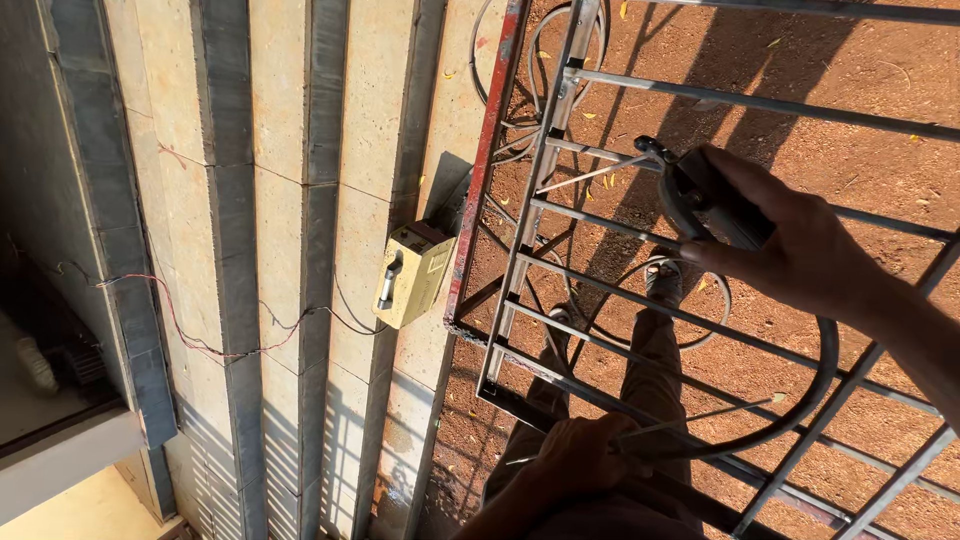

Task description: The person welds metal bars onto a frame using an electrode holder and a welding rod, moving along the joints to fuse the metal parts.

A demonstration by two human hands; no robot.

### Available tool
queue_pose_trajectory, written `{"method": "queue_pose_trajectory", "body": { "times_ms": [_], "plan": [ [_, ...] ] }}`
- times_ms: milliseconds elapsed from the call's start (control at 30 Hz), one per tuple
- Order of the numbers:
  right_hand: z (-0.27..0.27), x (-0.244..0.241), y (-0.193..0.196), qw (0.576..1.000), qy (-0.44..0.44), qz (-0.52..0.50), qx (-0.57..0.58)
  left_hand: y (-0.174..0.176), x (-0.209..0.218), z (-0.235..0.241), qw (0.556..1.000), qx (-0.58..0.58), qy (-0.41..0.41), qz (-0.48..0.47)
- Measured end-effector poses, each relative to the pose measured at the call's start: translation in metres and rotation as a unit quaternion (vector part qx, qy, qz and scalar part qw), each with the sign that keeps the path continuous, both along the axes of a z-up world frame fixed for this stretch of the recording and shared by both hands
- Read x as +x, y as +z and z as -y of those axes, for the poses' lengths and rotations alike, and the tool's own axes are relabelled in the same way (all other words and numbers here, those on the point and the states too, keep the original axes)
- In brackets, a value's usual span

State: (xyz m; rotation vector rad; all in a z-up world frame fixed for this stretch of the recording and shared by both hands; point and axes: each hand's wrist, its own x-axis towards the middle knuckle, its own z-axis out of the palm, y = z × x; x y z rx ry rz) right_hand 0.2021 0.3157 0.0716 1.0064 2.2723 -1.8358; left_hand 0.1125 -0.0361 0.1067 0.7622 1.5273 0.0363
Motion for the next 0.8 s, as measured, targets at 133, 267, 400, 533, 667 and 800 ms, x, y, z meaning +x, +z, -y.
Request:
{"method": "queue_pose_trajectory", "body": {
  "times_ms": [133,267,400,533,667,800],
  "plan": [
    [0.003,-0.001,-0.009,0.998,0.013,-0.060,0.031,0.000,-0.002,0.003,1.000,0.010,0.009,-0.004],
    [0.002,-0.004,-0.008,0.998,0.029,-0.032,0.034,-0.005,0.000,0.008,1.000,0.021,0.008,0.000],
    [-0.001,-0.007,-0.005,0.998,0.029,0.048,-0.011,-0.007,-0.001,0.009,1.000,0.016,0.002,0.002],
    [-0.002,-0.004,-0.011,1.000,0.028,-0.012,0.003,-0.009,-0.002,0.010,1.000,0.012,-0.006,0.015],
    [-0.002,-0.001,-0.013,0.999,0.030,-0.010,-0.010,-0.008,-0.001,0.011,0.999,0.026,0.018,0.028],
    [-0.005,-0.003,-0.011,0.998,0.033,0.039,-0.023,-0.010,-0.001,0.012,0.999,0.037,0.011,0.022]
  ]
}}
